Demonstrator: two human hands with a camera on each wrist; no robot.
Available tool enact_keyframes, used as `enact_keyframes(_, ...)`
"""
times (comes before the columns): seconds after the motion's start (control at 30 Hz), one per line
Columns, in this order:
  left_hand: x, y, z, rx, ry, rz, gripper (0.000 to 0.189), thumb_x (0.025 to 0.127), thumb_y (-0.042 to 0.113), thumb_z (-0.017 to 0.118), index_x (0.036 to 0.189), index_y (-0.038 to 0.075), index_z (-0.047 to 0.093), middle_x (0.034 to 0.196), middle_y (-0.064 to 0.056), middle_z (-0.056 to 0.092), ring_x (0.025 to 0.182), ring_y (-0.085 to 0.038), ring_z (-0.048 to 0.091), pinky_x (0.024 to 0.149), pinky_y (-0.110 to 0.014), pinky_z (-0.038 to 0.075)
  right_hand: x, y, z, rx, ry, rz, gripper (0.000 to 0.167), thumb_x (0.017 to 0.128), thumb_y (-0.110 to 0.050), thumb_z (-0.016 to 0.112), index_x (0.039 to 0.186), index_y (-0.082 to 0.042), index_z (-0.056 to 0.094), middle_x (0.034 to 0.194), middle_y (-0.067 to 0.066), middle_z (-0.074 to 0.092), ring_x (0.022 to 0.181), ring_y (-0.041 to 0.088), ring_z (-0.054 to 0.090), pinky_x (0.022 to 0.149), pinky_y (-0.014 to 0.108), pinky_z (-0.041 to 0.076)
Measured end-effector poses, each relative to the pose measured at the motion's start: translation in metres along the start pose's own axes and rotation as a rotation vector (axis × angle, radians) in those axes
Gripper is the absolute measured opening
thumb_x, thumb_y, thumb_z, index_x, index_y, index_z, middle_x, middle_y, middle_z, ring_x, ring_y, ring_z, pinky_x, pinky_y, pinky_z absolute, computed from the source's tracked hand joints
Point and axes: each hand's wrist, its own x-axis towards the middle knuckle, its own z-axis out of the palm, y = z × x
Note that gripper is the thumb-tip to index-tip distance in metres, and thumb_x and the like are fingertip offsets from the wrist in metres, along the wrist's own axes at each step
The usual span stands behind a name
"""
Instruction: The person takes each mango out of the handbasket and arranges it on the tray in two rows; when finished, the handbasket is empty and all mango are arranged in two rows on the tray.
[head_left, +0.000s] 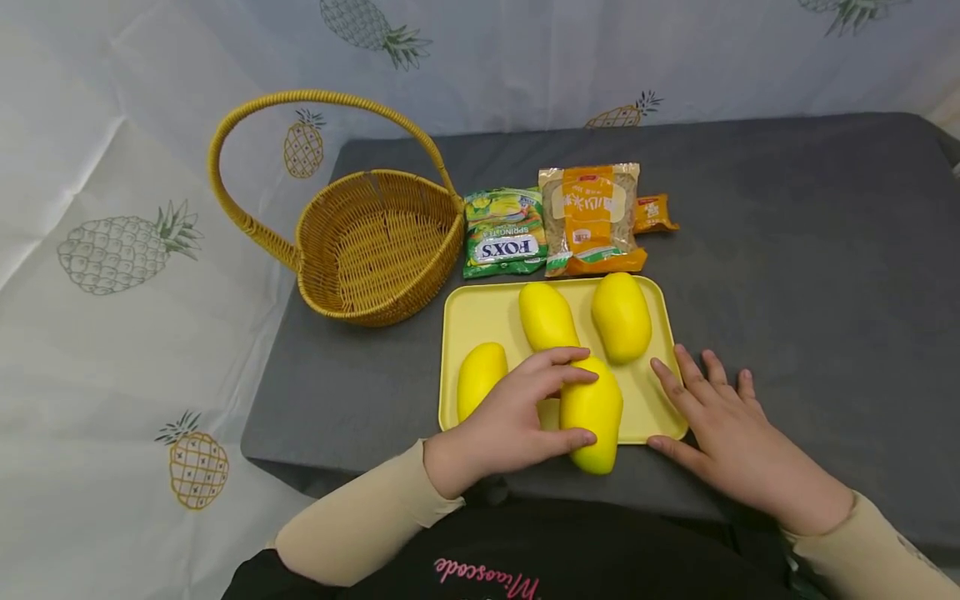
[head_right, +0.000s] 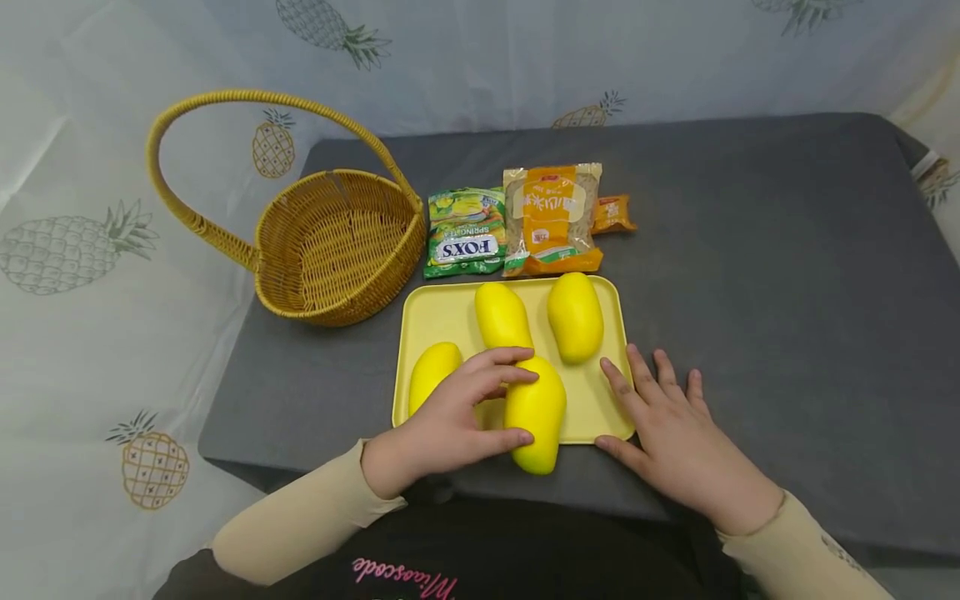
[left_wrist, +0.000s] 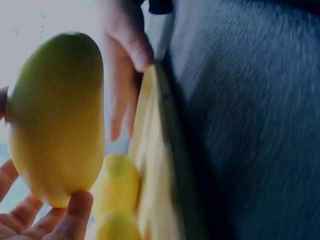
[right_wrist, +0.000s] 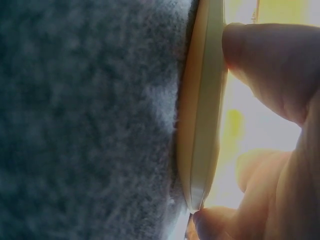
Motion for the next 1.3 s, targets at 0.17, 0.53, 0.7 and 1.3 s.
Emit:
enact_keyframes(0.17,0.008,-0.002,0.009,0.065,-0.011,0.012,0.061,0.095,0.024,0.090,0.149,0.009,0.067,0.171,-0.005,0.048,0.158,-0.020,0.046,0.129,-0.033,0.041,0.001,0.000,-0.001,-0.002,-0.003,0.004,0.106,0.100,-0.052,0.079,0.179,-0.017,0.018,0.183,0.029,0.008,0.162,0.067,0.008,0.122,0.090,0.001)
enact_keyframes(0.53,0.014,-0.005,0.017,0.107,0.009,-0.041,0.063,0.098,0.025,0.087,0.154,0.011,0.063,0.175,-0.002,0.043,0.161,-0.019,0.043,0.131,-0.036,0.039,0.001,-0.002,-0.001,-0.002,-0.002,0.001,0.104,0.100,-0.052,0.078,0.179,-0.017,0.019,0.183,0.029,0.009,0.163,0.067,0.009,0.122,0.089,0.001)
enact_keyframes(0.7,0.014,-0.004,0.018,0.139,0.016,-0.053,0.063,0.100,0.024,0.085,0.156,0.010,0.062,0.176,-0.005,0.042,0.161,-0.020,0.044,0.131,-0.037,0.039,0.000,-0.002,-0.002,-0.001,-0.004,0.001,0.105,0.100,-0.052,0.079,0.179,-0.017,0.019,0.182,0.030,0.008,0.162,0.067,0.009,0.122,0.089,0.001)
enact_keyframes(1.3,0.014,-0.002,0.020,0.237,-0.035,-0.096,0.057,0.109,0.028,0.071,0.162,0.013,0.056,0.180,-0.003,0.035,0.164,-0.019,0.039,0.132,-0.038,0.037,-0.004,-0.002,0.000,-0.003,0.011,0.000,0.103,0.101,-0.050,0.078,0.179,-0.018,0.019,0.182,0.030,0.008,0.163,0.066,0.009,0.122,0.089,0.002)
